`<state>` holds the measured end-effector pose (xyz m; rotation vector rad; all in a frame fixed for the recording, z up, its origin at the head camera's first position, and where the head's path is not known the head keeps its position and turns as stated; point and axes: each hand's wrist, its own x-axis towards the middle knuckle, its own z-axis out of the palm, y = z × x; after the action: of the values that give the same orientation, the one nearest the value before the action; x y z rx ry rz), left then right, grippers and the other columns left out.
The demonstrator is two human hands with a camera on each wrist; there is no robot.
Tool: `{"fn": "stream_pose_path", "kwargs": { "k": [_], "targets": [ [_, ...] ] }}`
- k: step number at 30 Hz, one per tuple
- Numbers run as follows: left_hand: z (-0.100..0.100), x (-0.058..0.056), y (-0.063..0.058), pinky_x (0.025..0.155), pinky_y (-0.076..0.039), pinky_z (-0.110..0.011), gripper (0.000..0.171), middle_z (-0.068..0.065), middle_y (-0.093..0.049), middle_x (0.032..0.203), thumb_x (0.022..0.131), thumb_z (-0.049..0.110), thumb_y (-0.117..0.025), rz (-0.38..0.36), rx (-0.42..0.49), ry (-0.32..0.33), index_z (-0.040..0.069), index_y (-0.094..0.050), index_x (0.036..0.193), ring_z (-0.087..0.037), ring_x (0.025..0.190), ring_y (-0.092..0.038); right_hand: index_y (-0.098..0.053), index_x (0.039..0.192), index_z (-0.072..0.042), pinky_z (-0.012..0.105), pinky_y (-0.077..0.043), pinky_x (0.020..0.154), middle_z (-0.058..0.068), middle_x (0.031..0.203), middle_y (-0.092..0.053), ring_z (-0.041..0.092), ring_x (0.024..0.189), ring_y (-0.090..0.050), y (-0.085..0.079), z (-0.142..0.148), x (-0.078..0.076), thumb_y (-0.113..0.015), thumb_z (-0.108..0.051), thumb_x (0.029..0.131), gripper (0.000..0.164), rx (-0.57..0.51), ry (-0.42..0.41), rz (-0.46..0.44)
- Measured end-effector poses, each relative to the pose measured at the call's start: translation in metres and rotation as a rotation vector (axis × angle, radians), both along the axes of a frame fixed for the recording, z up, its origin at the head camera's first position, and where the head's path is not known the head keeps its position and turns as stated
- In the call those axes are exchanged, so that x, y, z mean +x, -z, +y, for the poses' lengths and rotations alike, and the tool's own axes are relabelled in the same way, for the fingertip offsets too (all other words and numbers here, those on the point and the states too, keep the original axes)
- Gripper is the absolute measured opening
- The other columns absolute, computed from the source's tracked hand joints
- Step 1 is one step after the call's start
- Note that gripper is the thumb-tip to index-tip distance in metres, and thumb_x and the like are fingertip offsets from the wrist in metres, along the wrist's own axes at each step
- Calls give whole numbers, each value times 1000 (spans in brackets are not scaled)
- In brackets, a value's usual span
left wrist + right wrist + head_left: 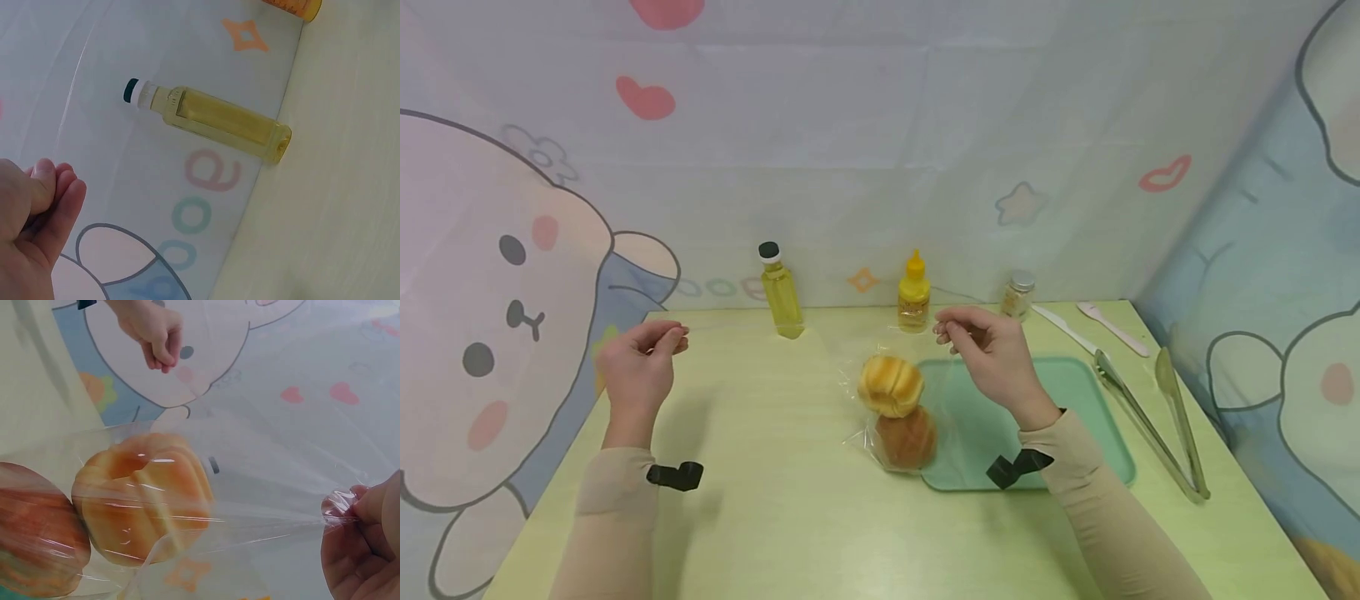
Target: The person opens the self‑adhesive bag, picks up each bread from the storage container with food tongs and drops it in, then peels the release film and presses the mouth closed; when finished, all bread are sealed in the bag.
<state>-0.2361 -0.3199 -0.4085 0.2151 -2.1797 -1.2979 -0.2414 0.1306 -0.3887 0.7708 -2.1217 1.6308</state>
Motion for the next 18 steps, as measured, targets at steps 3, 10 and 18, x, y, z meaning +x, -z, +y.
{"fn": "stream_pose_path", "kwargs": {
  "k": [3,10,18],
  "targets": [
    [0,-1,3,71,-56,-11,17,-10,-80,96,99,5,-73,7,-19,-53,-7,-79,108,13,68,-67,-76,112,5,24,-60,73,19,97,-77,21,83,-73,1,-1,0,-62,3,103,17,4,-19,10],
    [0,-4,13,69,-56,-10,22,-22,-78,106,102,13,-71,-87,-54,20,-6,-77,112,12,70,-67,-77,112,3,25,-59,71,17,97,-77,16,83,-73,1,-4,2,-61,3,103,17,17,-23,29],
    [-1,-1,45,70,-63,-27,19,-22,-79,99,106,10,-64,-248,-308,300,-4,-73,114,-30,84,-78,-77,111,2,25,-59,70,18,97,-77,13,83,-72,1,-7,2,-61,2,104,17,39,-35,34]
  ]
}}
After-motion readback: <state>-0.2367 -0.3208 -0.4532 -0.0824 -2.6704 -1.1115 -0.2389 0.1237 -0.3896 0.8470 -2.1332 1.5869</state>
